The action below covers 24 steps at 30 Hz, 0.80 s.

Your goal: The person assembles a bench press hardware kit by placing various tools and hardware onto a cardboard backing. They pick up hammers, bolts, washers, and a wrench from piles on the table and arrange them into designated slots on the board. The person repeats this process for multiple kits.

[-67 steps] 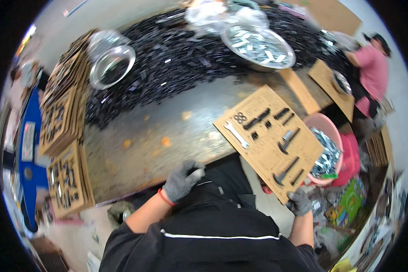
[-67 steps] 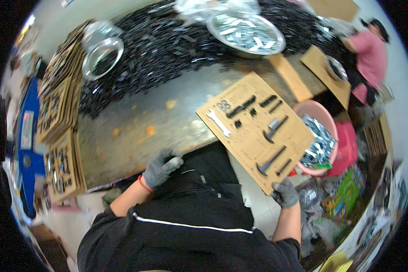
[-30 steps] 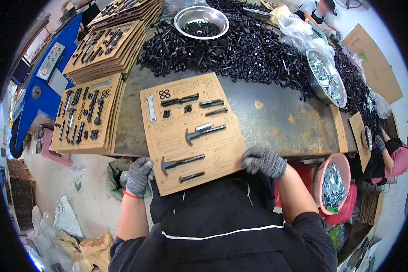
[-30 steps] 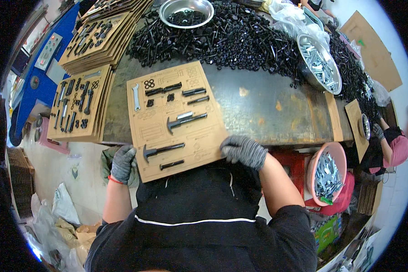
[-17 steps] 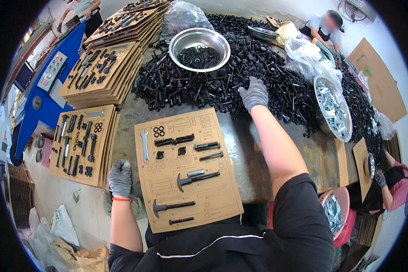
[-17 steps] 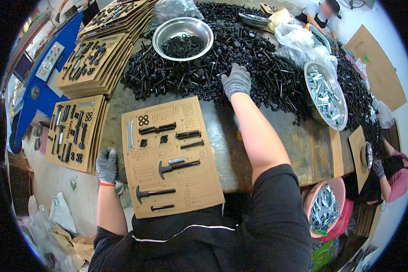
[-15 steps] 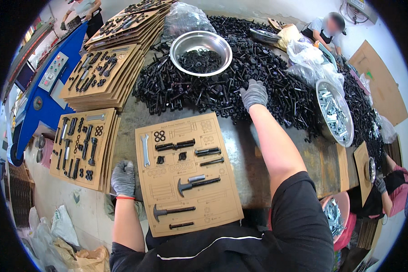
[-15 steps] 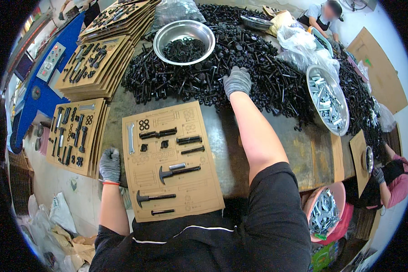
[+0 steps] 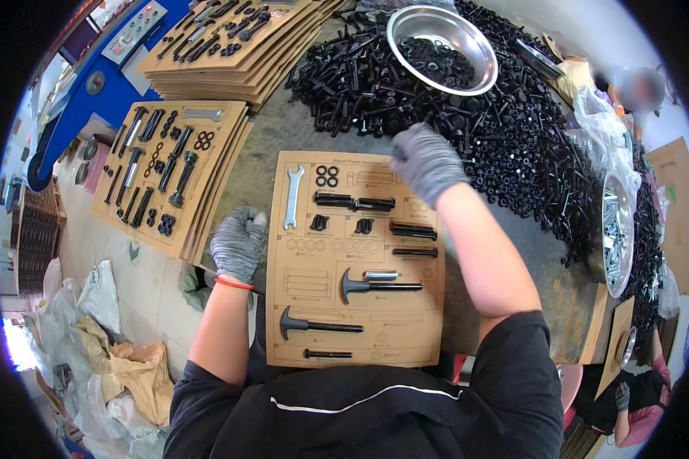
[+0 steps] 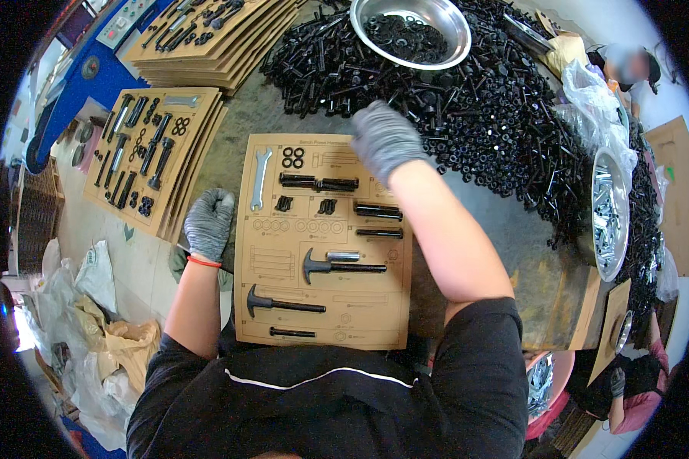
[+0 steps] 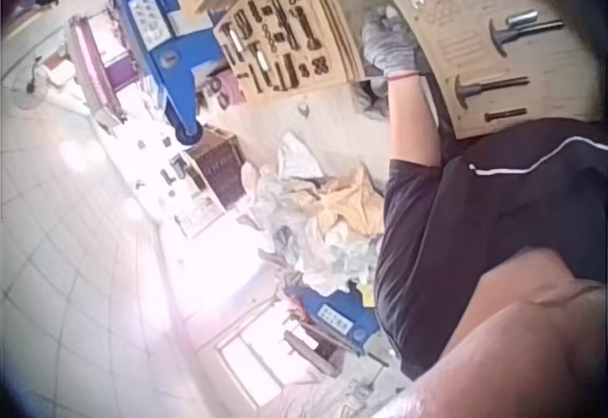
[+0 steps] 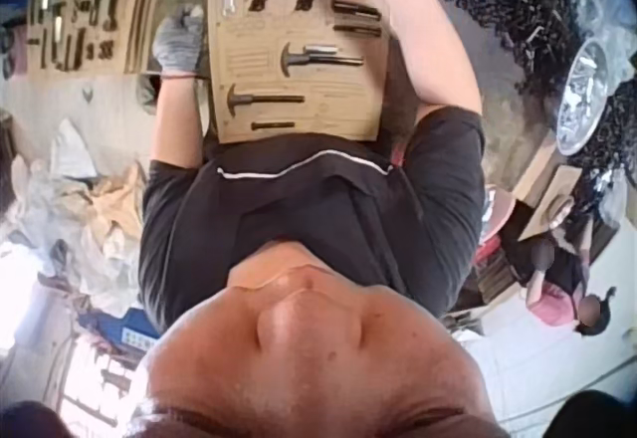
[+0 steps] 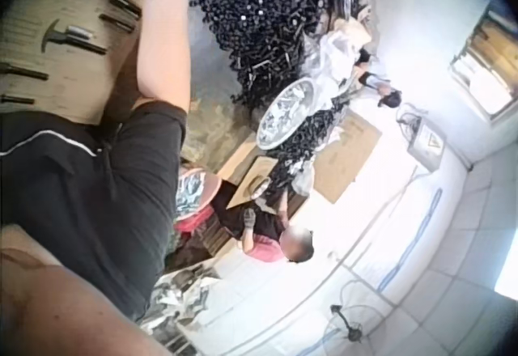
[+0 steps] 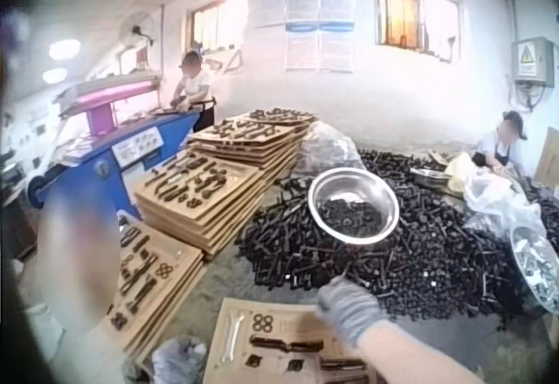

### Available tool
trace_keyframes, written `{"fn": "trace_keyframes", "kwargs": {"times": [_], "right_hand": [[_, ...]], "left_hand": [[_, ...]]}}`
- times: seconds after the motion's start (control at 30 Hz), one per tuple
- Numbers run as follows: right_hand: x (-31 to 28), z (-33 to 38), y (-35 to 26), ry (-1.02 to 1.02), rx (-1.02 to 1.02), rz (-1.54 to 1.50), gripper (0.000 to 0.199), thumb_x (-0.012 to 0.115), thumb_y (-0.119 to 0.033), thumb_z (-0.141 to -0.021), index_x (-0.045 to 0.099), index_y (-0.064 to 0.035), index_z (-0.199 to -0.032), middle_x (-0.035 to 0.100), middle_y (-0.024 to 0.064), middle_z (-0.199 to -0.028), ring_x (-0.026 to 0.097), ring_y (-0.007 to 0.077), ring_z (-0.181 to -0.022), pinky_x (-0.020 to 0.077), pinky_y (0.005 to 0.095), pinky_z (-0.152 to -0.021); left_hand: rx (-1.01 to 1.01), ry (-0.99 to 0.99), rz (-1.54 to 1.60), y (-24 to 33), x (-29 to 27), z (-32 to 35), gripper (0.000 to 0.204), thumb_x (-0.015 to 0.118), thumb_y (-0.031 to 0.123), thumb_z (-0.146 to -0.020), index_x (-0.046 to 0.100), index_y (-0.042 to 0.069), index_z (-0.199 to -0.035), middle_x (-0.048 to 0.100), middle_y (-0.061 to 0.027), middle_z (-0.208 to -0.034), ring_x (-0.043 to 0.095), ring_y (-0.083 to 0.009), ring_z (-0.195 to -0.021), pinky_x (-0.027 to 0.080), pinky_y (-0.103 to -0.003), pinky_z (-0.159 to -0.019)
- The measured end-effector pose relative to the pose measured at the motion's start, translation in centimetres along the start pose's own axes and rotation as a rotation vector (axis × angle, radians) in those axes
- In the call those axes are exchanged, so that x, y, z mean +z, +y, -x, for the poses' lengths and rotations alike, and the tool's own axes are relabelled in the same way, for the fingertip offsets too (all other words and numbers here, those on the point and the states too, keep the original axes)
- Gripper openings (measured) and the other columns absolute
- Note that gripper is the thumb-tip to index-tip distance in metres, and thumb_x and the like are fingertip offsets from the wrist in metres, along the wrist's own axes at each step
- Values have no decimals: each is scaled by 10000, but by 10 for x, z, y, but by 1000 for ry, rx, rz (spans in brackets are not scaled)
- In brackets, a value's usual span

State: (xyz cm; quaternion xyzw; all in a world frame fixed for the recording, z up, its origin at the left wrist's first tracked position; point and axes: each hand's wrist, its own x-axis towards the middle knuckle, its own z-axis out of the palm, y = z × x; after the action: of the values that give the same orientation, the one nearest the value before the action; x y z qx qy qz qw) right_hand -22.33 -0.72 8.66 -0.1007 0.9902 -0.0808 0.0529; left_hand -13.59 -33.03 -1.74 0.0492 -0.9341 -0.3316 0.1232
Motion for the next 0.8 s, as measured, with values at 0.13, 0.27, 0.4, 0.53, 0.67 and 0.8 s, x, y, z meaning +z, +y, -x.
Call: {"fn": "trace_keyframes", "kwargs": {"times": [0.13,0.27,0.4,0.53,0.67,0.8], "right_hand": [[43,-25,-37,-225,-75,-38,334,704,-261,-798,664,-55,-1058,613,190,-1068,604,343,-1011,491,386,-920],[53,-30,-43,-255,-60,-62,413,702,-313,-813,655,-91,-1157,598,190,-1197,587,339,-1091,467,390,-973],[51,-13,-9,85,-135,-210,480,687,-380,-820,626,-88,-1196,609,185,-1154,585,331,-1088,464,393,-966],[25,-14,97,531,174,-196,273,691,-220,-789,687,-103,-1035,648,166,-1015,617,315,-986,491,392,-899],[10,-27,160,650,421,-94,252,681,-158,-793,679,-104,-1039,627,173,-1051,617,334,-975,502,421,-870],[0,-57,155,491,424,38,422,704,-292,-804,631,-125,-1185,558,175,-1271,549,313,-1163,451,401,-997]], "left_hand": [[-9,-34,37,9,-3,-2,209,687,288,-842,667,86,-892,634,-96,-729,593,-241,-638,484,-353,-628],[7,-88,149,4,0,-1,175,676,205,-872,632,39,-905,630,-83,-803,573,-176,-714,471,-295,-698],[-10,-50,175,-13,7,-1,173,680,223,-860,659,52,-878,617,-65,-710,561,-154,-627,471,-304,-623],[8,-21,235,-4,8,0,146,686,193,-852,658,51,-871,603,-44,-691,540,-126,-605,461,-281,-594],[0,-50,215,-12,9,-1,132,687,173,-845,651,47,-859,560,-23,-661,488,-98,-578,437,-270,-563],[30,-32,187,-17,10,-2,132,685,176,-845,647,50,-853,561,-22,-659,486,-104,-582,432,-270,-566]]}}
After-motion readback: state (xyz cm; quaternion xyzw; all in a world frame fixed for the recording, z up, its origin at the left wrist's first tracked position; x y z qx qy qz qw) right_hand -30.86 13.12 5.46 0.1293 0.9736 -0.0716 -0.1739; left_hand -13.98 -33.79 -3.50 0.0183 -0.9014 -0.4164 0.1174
